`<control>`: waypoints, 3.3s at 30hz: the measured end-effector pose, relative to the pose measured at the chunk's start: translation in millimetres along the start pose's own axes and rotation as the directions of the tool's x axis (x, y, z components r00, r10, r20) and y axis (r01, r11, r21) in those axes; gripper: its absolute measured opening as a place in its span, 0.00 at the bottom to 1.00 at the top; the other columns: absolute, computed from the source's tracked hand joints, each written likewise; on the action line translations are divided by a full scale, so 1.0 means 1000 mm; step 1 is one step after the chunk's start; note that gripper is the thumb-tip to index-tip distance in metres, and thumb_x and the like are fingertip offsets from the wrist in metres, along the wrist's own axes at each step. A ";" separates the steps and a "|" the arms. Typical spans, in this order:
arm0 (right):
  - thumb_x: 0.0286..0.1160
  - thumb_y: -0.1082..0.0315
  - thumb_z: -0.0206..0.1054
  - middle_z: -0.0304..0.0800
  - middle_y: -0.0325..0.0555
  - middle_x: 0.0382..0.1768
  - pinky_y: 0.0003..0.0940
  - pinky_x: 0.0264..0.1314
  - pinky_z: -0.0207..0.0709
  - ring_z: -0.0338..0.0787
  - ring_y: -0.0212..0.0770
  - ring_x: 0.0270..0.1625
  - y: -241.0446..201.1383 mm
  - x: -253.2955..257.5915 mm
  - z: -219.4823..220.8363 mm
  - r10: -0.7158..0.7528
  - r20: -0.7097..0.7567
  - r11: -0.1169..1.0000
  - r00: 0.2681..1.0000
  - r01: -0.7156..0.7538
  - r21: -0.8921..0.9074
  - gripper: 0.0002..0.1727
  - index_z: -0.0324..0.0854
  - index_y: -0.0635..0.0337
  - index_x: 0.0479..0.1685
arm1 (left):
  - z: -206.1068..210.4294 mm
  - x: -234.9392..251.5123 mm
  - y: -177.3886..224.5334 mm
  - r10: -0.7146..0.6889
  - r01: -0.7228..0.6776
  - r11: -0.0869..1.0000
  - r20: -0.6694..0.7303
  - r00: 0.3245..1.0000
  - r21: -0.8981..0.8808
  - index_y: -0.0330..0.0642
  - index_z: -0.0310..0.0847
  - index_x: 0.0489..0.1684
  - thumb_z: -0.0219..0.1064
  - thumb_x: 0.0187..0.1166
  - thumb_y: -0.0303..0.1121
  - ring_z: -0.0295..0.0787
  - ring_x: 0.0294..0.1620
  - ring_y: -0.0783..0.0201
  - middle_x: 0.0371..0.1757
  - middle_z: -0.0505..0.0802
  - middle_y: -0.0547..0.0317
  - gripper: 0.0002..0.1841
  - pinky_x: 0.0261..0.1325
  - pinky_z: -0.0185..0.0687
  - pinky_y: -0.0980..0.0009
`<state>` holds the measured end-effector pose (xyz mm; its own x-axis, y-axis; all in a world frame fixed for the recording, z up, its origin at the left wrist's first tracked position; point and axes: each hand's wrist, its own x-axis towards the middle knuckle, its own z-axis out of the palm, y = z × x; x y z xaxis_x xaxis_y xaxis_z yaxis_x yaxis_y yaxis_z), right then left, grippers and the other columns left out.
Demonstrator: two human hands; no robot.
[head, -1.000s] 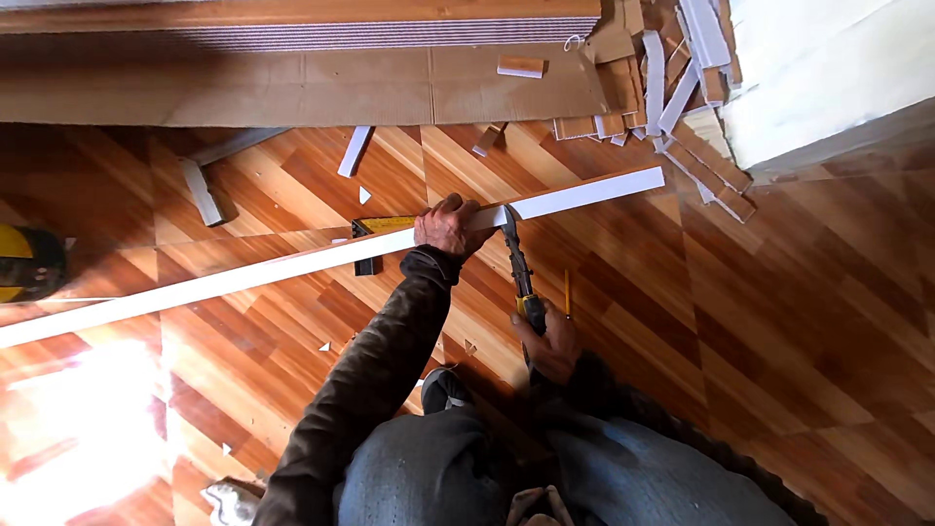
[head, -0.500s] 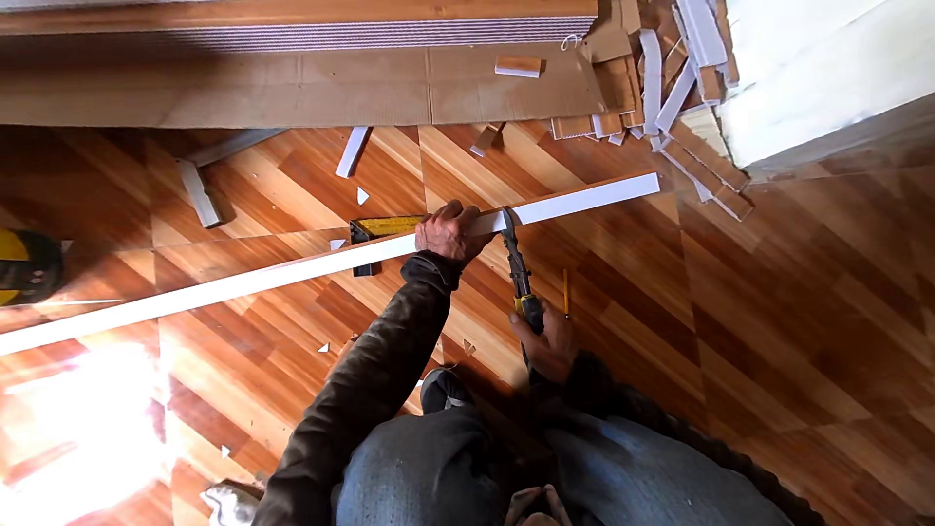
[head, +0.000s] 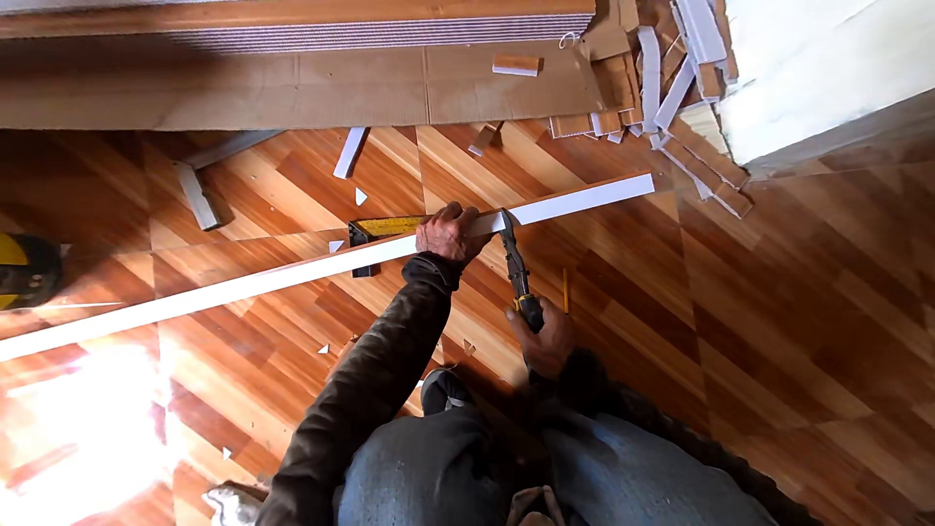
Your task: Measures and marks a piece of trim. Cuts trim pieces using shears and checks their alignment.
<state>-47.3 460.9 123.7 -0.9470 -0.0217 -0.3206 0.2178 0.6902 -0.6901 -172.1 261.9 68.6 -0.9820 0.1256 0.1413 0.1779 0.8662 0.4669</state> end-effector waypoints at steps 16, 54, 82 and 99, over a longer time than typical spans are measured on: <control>0.78 0.43 0.65 0.91 0.47 0.29 0.46 0.41 0.88 0.93 0.43 0.32 0.002 0.009 -0.003 0.115 0.115 0.993 0.987 -0.110 -0.053 0.29 0.85 0.65 0.46 | 0.002 0.005 0.002 -0.129 0.132 0.991 0.196 0.972 0.000 0.48 0.93 0.54 0.75 0.70 0.56 0.93 0.48 0.44 0.50 0.94 0.49 0.24 0.45 0.84 0.40; 0.61 0.58 0.74 0.93 0.45 0.38 0.36 0.49 0.88 0.92 0.34 0.39 -0.005 0.060 0.090 -0.133 0.917 0.974 0.375 0.219 0.052 0.28 0.81 0.69 0.58 | 0.020 -0.297 -0.040 -0.551 0.694 0.719 -0.594 0.586 0.019 0.49 0.93 0.53 0.72 0.72 0.30 0.71 0.84 0.37 0.73 0.88 0.45 0.12 0.88 0.45 0.29; 0.68 0.63 0.69 0.95 0.42 0.46 0.36 0.51 0.87 0.94 0.35 0.46 -0.079 -0.003 0.210 0.677 0.572 0.462 -0.462 0.873 0.158 0.22 0.79 0.59 0.62 | 0.121 -0.437 0.199 -0.866 -0.261 -0.268 0.350 -0.356 -0.928 0.33 0.77 0.66 0.70 0.80 0.25 0.88 0.24 0.63 0.37 0.92 0.47 0.18 0.31 0.88 0.68; 0.72 0.56 0.69 0.88 0.48 0.42 0.37 0.47 0.84 0.88 0.36 0.40 -0.058 -0.038 0.252 0.807 0.453 0.202 -0.379 0.898 0.392 0.24 0.80 0.64 0.60 | 0.156 -0.428 0.202 -0.818 -0.337 -0.280 0.407 -0.406 -0.899 0.29 0.83 0.50 0.75 0.77 0.30 0.84 0.17 0.66 0.25 0.89 0.50 0.13 0.27 0.86 0.71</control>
<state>35.7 239.5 12.8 0.6418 0.2370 -0.7293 -0.7136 -0.1639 -0.6812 274.0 458.8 -33.3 0.2269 -0.5632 -0.7945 0.3386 -0.7193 0.6066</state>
